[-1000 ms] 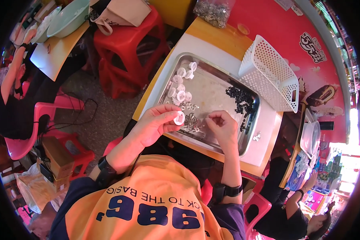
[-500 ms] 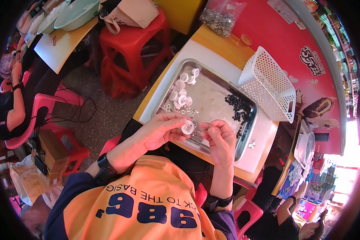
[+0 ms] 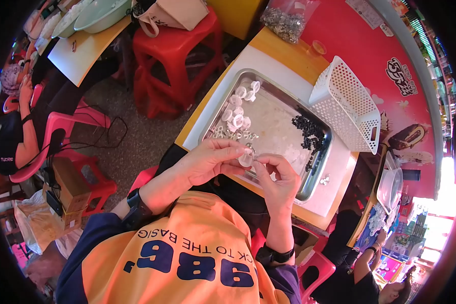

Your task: Assembling small white plastic components with metal studs and black bits on a tray.

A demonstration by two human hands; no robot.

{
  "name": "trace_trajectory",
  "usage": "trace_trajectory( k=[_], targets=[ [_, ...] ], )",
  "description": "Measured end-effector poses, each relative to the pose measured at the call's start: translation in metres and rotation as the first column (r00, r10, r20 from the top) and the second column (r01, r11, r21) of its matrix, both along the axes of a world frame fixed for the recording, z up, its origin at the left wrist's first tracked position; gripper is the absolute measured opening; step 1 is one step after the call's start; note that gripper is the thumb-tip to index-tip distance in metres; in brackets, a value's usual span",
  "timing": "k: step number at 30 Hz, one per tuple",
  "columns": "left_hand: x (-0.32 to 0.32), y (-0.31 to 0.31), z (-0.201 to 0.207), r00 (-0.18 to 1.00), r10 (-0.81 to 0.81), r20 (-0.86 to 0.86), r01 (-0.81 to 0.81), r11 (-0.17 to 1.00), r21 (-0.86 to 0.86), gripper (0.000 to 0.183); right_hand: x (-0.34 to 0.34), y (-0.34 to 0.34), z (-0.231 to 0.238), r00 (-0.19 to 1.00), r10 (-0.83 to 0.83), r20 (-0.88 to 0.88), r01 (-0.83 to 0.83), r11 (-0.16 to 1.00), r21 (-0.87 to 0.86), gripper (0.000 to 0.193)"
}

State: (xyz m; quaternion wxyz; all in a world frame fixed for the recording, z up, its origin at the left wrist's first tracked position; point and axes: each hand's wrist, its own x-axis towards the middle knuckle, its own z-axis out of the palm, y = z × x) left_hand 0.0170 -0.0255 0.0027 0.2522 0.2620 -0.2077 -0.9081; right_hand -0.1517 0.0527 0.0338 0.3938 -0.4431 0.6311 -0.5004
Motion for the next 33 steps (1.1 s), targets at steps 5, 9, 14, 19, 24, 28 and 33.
trace_trajectory(
  k=[5,9,14,19,24,28,33],
  targets=[
    [0.0,0.001,-0.007,0.999,0.034,-0.008,-0.034,0.999,-0.012,0.02,0.002,-0.007,0.001,0.918,0.026,-0.397,-0.119,0.97,-0.212,0.014],
    [0.0,0.0,-0.007,0.999,0.031,0.009,-0.03,0.999,-0.04,0.019,0.001,-0.009,0.001,0.839,0.038,-0.542,-0.185,0.958,-0.219,0.017],
    [-0.002,0.002,-0.008,1.0,0.025,-0.004,-0.025,0.998,-0.06,0.019,-0.004,-0.011,0.002,0.613,0.061,-0.788,-0.375,0.9,-0.222,0.025],
    [-0.002,0.001,-0.008,0.998,0.055,0.008,-0.055,0.998,-0.016,0.02,-0.002,-0.008,0.009,0.538,0.059,-0.841,-0.387,0.903,-0.185,0.031],
    [-0.006,0.002,-0.001,0.999,0.037,0.009,-0.036,0.998,-0.046,0.019,-0.005,-0.007,-0.001,0.547,0.029,-0.836,-0.387,0.895,-0.222,0.033],
    [-0.01,0.005,0.004,0.999,0.036,0.019,-0.034,0.995,-0.09,0.019,-0.003,-0.006,0.0,0.536,-0.04,-0.843,-0.353,0.897,-0.267,0.027],
    [-0.012,0.009,0.004,0.996,0.062,0.065,-0.052,0.989,-0.141,0.017,-0.004,-0.003,-0.001,0.509,0.001,-0.861,-0.378,0.899,-0.223,0.031]
  ],
)
